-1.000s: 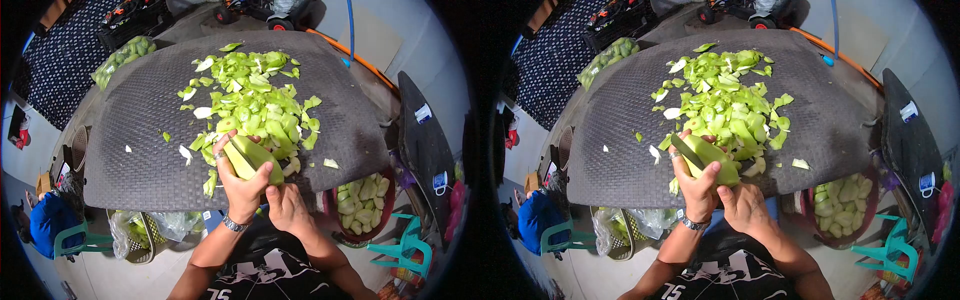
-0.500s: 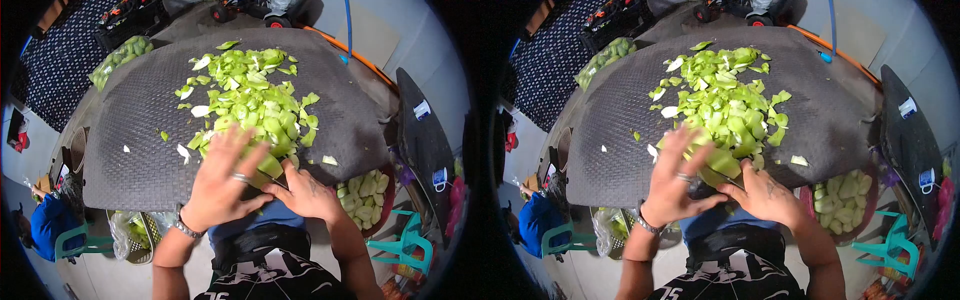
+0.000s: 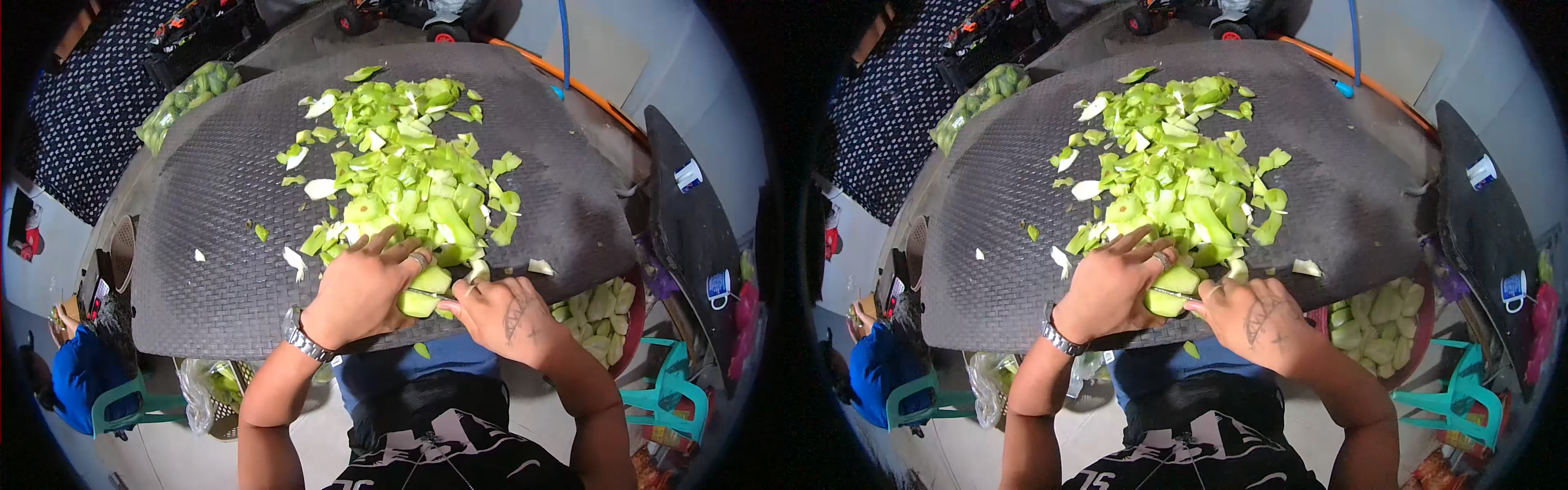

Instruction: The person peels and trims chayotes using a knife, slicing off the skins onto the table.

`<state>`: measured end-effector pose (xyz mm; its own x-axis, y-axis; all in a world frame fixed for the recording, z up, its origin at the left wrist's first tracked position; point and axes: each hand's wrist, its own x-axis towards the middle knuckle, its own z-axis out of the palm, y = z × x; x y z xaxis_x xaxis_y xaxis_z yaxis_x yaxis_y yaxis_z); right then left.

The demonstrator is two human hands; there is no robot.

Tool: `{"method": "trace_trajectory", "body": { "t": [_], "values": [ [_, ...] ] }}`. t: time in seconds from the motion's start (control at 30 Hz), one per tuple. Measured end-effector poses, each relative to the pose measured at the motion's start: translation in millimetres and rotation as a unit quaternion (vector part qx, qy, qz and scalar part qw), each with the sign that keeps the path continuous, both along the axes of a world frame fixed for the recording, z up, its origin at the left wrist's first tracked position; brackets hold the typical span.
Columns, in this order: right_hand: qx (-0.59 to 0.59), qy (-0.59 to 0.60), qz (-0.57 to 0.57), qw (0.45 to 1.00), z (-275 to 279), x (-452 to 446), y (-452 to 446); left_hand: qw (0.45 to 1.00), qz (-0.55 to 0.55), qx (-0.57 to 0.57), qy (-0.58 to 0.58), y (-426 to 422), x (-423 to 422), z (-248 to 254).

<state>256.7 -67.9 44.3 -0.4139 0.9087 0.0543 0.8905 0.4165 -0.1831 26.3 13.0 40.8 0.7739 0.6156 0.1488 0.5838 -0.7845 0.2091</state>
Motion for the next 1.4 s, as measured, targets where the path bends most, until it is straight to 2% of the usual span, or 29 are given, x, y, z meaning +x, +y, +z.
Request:
{"method": "trace_trajectory", "body": {
  "t": [0.13,0.23,0.3,0.37,0.5,0.6,0.7,0.73,0.8,0.87,0.9,0.93,1.0,1.1,1.13,1.23,1.27,1.37,1.4],
  "values": [
    [-0.001,-0.028,0.017,0.999,3,0,5,0.999,-0.004,-0.006,-0.05,4,3,-13],
    [0.021,-0.038,0.047,0.998,10,7,11,0.996,0.011,0.033,-0.077,5,6,-18],
    [0.047,-0.051,0.076,0.995,18,9,16,0.994,0.015,0.001,-0.107,5,7,-25],
    [0.012,-0.035,0.072,0.997,22,15,24,0.989,0.019,-0.022,-0.144,6,9,-25],
    [-0.082,0.005,0.058,0.995,24,16,28,0.989,0.025,0.036,-0.139,4,13,-25],
    [-0.094,-0.019,0.063,0.993,17,19,27,0.991,0.036,0.028,-0.128,5,18,-31],
    [0.023,0.004,0.093,0.995,-15,30,17,0.987,0.039,-0.017,-0.155,4,21,-32],
    [-0.005,0.004,0.082,0.997,-22,30,15,0.981,0.03,-0.035,-0.189,7,20,-36],
    [-0.053,0.001,0.064,0.997,-30,28,20,0.982,0.02,-0.012,-0.187,12,21,-33],
    [0.012,0.018,0.082,0.996,-32,29,15,0.98,0.026,-0.039,-0.193,8,19,-35],
    [0.049,0.023,0.092,0.994,-29,30,18,0.979,0.042,-0.015,-0.199,9,20,-36],
    [-0.065,0.012,0.039,0.997,-21,25,22,0.978,0.057,0.0,-0.2,3,19,-36],
    [-0.123,0.02,0.025,0.992,-13,24,27,0.977,0.11,0.035,-0.182,-9,24,-33],
    [-0.205,0.049,0.001,0.977,-3,25,36,0.949,0.223,0.059,-0.215,-36,39,-34],
    [-0.235,0.061,-0.009,0.97,-1,27,38,0.946,0.237,0.039,-0.219,-42,41,-35],
    [-0.261,0.11,-0.015,0.959,-4,31,46,0.904,0.307,0.035,-0.296,-53,44,-45],
    [-0.41,0.149,-0.096,0.895,17,30,50,0.904,0.32,0.036,-0.282,-59,42,-45],
    [-0.435,0.291,-0.101,0.846,1,45,46,0.884,0.344,-0.022,-0.314,-66,34,-44],
    [-0.432,0.334,-0.097,0.832,-8,49,45,0.887,0.364,-0.041,-0.282,-68,31,-39]
  ]
}}
